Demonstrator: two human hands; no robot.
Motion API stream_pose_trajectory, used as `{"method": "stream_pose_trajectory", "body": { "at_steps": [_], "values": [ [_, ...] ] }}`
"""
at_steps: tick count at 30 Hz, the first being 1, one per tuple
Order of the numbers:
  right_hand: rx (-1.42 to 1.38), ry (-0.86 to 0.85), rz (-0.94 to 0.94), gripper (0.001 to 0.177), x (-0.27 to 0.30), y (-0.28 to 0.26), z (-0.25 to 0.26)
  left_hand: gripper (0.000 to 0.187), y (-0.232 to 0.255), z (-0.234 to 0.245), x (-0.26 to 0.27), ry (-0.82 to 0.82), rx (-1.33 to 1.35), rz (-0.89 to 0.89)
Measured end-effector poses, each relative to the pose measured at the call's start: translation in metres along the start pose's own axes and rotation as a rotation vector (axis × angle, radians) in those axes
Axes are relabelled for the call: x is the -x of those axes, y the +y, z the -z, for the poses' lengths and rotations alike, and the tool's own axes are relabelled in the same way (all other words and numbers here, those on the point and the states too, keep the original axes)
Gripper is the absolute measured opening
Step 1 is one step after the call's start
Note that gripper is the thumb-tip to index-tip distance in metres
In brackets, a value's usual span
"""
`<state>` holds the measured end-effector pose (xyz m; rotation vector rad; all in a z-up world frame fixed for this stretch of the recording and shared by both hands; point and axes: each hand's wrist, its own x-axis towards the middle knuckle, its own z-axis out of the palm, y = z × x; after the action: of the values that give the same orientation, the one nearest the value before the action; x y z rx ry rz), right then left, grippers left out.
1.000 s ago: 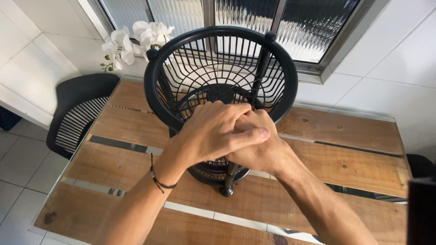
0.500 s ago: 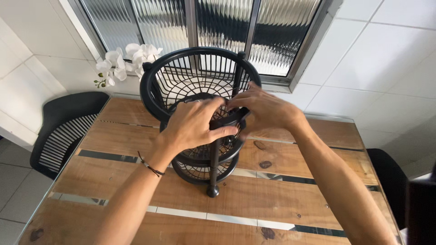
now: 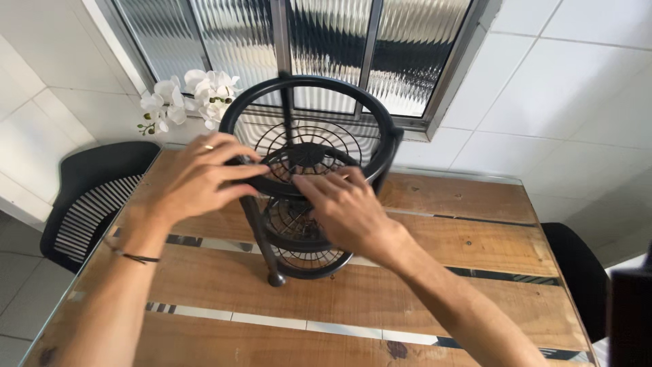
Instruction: The person assembles a black wire plant stand by connecting circular wire baskets to a central vertical pole and inserting horizontal support rods. They secure the components by hand and adjust the structure to ensure stability.
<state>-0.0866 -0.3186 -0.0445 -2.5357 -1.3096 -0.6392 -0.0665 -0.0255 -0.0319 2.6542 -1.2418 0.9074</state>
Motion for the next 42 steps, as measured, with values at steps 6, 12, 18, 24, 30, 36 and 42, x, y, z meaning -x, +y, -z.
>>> {"method": "stream_pose_trajectory", "body": {
  "at_steps": [6,12,18,24,30,36,42],
  "values": [
    [-0.512,0.042,0.021,0.06,-0.042,-0.017,0.003,0.064,-0.05,-0.001,0.032,-0.085,-0.104,0.268],
    [-0.372,-0.097,-0.252,0.038,-0.083,0.025,0.023,0.059,-0.045,-0.009,0.011,0.305,0.044,0.55],
    [-0.245,-0.271,-0.458,0.069,-0.049,0.067,0.014,0.024,0.054,-0.045,-0.013,0.221,0.116,0.57],
    [-0.034,0.084,0.046,0.07,-0.02,0.052,0.003,0.055,0.03,-0.047,-0.033,0.281,0.057,0.401],
    [-0.047,-0.5,-0.368,0.062,-0.043,0.037,0.002,0.057,0.051,-0.04,-0.065,0.263,0.197,0.321],
    [-0.102,-0.201,-0.125,0.032,-0.036,0.057,-0.022,0.073,0.089,-0.059,-0.12,-0.011,0.378,0.653],
    [-0.184,-0.03,-0.031,0.022,-0.007,0.059,-0.021,0.071,0.117,-0.059,-0.127,0.069,0.354,0.586]
  ]
}}
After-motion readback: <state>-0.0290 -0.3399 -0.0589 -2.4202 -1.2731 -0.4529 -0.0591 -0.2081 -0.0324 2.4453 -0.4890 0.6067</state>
